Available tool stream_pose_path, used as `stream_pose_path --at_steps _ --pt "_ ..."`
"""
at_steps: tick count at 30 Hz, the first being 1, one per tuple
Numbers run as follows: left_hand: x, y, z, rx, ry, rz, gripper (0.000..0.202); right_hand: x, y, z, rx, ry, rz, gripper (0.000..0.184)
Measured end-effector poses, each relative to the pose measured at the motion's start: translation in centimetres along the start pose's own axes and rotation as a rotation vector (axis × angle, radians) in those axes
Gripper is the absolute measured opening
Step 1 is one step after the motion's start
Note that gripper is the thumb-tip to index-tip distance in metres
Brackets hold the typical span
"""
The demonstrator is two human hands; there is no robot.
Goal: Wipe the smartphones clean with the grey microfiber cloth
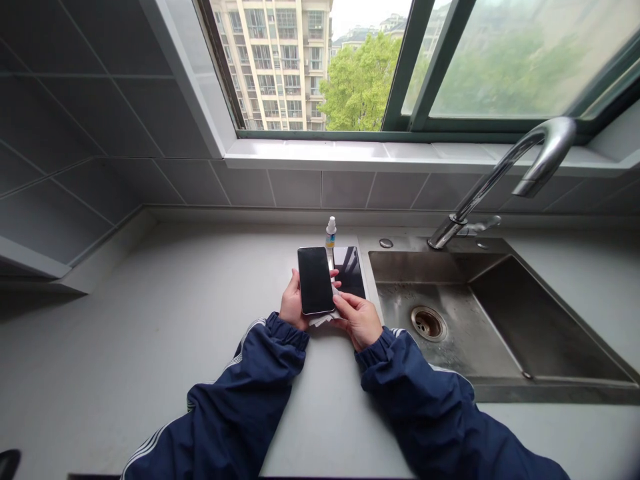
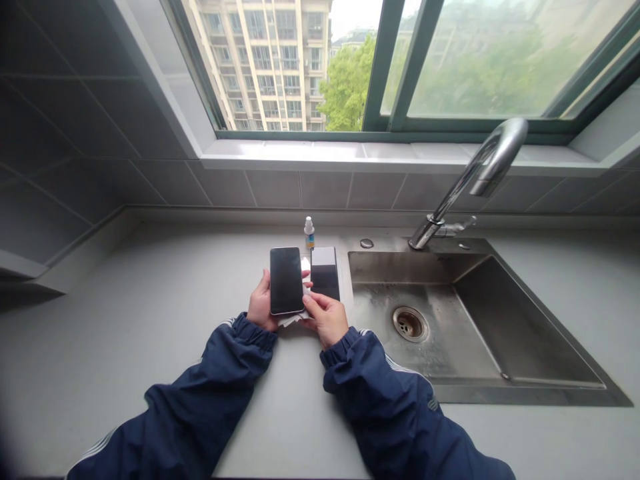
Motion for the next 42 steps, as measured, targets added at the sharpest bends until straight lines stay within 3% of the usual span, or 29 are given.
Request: stream_pose_path --at_steps 6,13,18,20,23,26,29,36,39,42 --pt "-0.6 -0.1 -0.6 0.061 0.065 -0.074 0.071 -2.5 -1.4 1.4 -0.051 -0.084 -0.110 0.039" --pt "-0.6 -0.2 1.1 -0.088 -0.021 -0.017 0.075 -5.7 -1.9 5.4 -0.289 -0.120 -0.240 0.035" --pt "-0.4 -0.1 1.7 -0.160 -0.034 0.012 0.075 -7.3 -1.7 7.3 -0.496 -0.003 -0.343 0.027" --pt "-0.3 0.0 2.1 -0.201 -0.033 0.034 0.075 -6.7 -1.1 7.8 -0.582 0.110 -0.341 0.025" --pt "-0.2 0.2 2.5 -0.236 -0.046 0.057 0.076 -4.0 0.3 8.3 -0.714 0.359 -0.238 0.027" --pt "-0.4 0.1 2.2 -0.176 -0.028 0.023 0.074 -0.7 1.5 7.9 -0.831 0.653 -0.062 0.027" --pt "-0.8 0.0 1.6 -0.097 0.014 -0.033 0.075 0.6 1.8 7.2 -0.894 0.897 0.029 0.036" --pt "0.1 0.2 2.9 -0.206 -0.023 0.091 0.069 0.5 1.6 7.2 -0.952 1.254 -0.072 0.058" --pt "0.4 0.3 3.2 -0.185 -0.035 0.110 0.067 1.2 2.1 7.0 -1.013 1.476 -0.136 0.067" --pt "0.8 0.4 3.3 -0.143 -0.061 0.126 0.069 1.7 2.5 6.8 -1.053 1.563 -0.141 0.074"
Point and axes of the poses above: each hand's wrist, its own y-axis away from the middle knuckle, its own x-axis out of the palm, z = x × y, the point moved 9 cm from there along -y, towards the middle knuckle, and after that the axes turned 12 degrees about y, right-handed, at the moved point
